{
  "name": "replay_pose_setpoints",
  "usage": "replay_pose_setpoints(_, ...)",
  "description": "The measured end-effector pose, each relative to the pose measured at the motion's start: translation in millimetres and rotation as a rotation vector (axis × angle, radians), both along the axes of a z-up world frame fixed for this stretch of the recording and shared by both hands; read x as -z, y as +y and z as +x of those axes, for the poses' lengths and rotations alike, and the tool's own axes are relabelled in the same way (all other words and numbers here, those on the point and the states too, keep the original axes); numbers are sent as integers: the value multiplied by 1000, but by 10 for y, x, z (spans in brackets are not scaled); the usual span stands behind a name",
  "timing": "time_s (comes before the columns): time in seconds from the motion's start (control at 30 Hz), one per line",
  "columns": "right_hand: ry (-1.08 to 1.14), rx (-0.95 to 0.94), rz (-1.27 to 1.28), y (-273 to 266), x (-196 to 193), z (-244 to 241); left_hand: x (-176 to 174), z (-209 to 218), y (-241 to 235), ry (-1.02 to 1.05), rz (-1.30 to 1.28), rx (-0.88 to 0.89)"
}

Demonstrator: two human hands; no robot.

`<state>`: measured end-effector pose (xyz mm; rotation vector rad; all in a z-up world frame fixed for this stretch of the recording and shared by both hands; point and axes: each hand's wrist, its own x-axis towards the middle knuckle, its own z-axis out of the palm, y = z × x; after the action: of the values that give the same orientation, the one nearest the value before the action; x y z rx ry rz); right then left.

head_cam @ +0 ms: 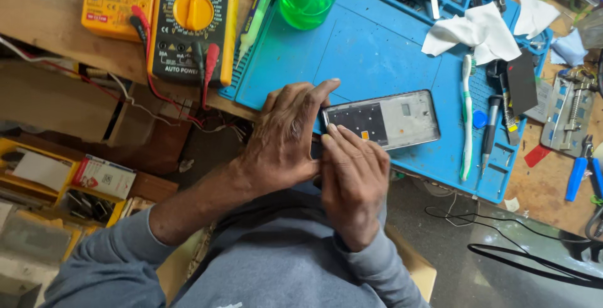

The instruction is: The person cleans the interior of a disassembled smartphone chassis using a metal spudger and a white cloth. They scrape adhesive residue from the frame, wipe the surface, and briefly handle a new screen package before returning to the chassis.

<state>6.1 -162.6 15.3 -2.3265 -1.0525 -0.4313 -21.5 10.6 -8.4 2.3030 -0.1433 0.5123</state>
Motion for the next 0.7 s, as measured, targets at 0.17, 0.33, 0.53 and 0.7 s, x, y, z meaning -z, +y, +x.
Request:
replay_pose_setpoints(0.17, -1, 67, 48, -23, -4, 52, -34, 16, 5, -17, -43, 20)
replay_pose_setpoints(0.33, 8, 89, 79, -45, 83, 66, -51, 71, 37, 23, -52, 41)
replay_pose_setpoints(0.53, 27, 113, 112, -91, -60, 226, -135, 111, 43, 16, -1, 46)
replay_pose_setpoints(0.7, -23, 129, 66, -285, -42, 300, -167, 101, 6, 77, 122, 103)
